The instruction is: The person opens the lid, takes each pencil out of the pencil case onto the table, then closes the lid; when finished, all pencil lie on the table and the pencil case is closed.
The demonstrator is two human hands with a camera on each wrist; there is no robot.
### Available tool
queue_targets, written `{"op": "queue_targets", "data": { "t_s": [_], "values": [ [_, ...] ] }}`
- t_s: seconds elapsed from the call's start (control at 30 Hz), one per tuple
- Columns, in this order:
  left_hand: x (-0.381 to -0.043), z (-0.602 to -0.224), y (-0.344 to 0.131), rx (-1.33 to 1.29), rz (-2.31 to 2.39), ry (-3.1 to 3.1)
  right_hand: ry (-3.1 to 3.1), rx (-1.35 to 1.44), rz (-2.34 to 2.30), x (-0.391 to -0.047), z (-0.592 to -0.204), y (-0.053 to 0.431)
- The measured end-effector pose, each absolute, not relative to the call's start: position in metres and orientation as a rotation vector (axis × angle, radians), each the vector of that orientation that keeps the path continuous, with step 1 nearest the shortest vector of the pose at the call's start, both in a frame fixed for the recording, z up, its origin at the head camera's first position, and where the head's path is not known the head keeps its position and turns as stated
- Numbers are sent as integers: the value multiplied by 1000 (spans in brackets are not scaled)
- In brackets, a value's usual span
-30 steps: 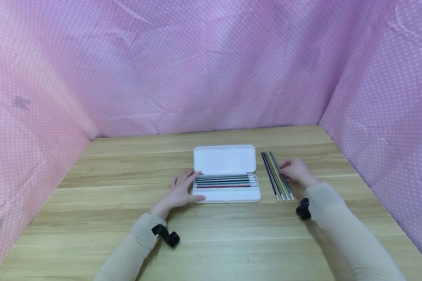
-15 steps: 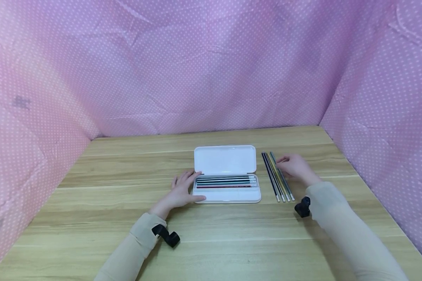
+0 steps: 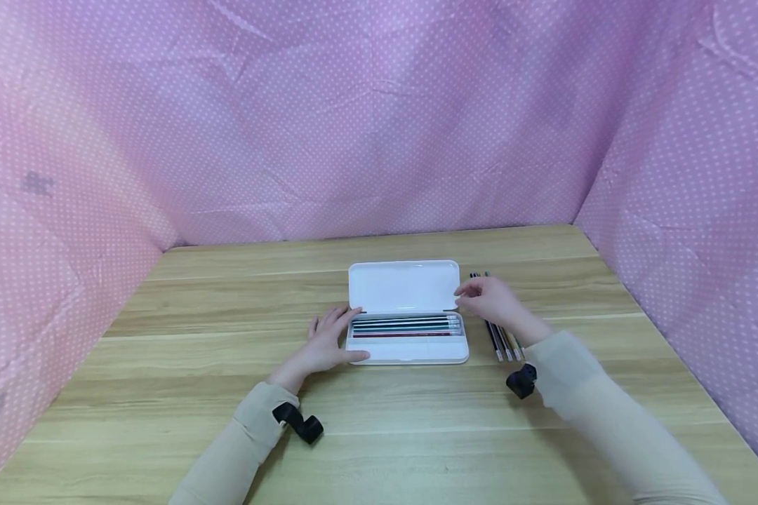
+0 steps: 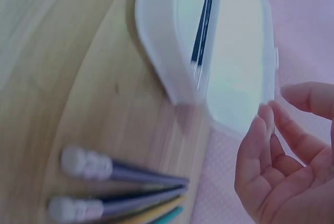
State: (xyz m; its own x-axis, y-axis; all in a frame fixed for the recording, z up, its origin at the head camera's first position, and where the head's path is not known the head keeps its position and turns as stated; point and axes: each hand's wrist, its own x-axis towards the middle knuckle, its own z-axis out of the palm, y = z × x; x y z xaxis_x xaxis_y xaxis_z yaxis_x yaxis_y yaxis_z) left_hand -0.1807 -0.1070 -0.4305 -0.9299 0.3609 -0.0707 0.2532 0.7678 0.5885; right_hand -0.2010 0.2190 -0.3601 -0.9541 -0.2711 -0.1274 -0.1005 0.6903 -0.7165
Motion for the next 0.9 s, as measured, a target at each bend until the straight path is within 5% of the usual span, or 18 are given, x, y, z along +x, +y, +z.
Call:
{"op": "queue_targets", "data": {
  "t_s": [0.9],
  "values": [
    [-180, -428, -107, 492, 890, 2779, 2642, -653, -979, -197, -380, 146]
  ]
}}
